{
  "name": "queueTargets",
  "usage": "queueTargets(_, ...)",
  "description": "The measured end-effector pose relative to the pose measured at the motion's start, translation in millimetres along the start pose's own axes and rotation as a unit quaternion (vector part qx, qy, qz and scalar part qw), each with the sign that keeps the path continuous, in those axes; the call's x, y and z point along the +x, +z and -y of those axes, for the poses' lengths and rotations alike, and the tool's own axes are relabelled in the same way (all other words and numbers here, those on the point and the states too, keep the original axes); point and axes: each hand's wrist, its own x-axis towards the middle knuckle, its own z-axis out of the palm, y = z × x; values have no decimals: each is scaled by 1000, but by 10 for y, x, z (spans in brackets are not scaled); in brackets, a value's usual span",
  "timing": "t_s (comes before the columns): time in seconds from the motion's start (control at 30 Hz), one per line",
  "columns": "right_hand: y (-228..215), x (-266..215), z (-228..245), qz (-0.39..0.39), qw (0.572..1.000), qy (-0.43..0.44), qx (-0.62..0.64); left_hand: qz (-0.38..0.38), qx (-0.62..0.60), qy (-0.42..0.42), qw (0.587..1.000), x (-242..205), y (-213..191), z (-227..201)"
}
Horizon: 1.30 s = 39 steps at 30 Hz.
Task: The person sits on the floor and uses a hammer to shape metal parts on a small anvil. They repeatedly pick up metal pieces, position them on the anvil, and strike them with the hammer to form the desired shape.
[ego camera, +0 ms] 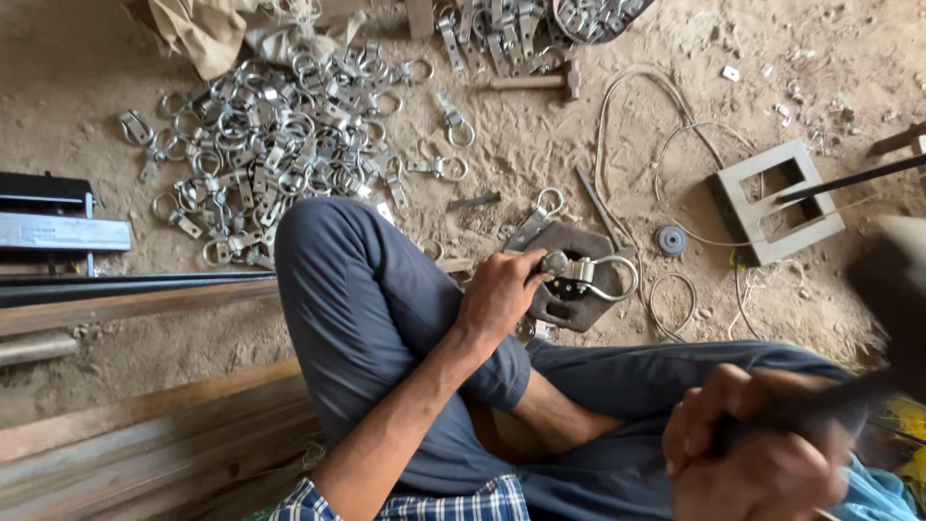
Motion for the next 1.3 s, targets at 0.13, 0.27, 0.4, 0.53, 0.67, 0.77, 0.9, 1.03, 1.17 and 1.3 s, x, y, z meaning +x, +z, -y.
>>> queueTargets(0.13,-216,144,-568,52,976,-38,-208,51,38,-39,997,-20,61,94)
queueTargets(0.27,214,412,-468,40,934,-20,-354,-50,18,97,994,141,-8,12)
queueTargets(0.4,-98,399,-14,-138,954,239,-118,29,-19,7,999,-115,87,87)
queueTargets(0.53,-496,322,85,12,951,247,-184,-8,10,-60,998,-66,-95,27)
queueTargets(0.67,-659,347,-158,-2,931,324,-170,-59,-121,-95,986,-49,-306,-115)
queueTargets(0.77,-598,395,-169,-38,927,333,-169,-54,-119,-88,988,-62,-365,-149)
queueTargets(0.9,-423,401,-108,-34,931,309,-190,-51,-89,-38,994,-49,-312,-131)
queueTargets(1.03,-326,395,-106,-39,926,315,-206,-52,-66,-9,996,-53,-314,-99)
queueTargets(1.17,-322,395,-91,-44,928,313,-198,-25,-66,-58,996,-31,-305,-105)
queueTargets(1.3,-335,389,-99,-42,927,312,-202,0,-42,-85,995,-24,-248,-74)
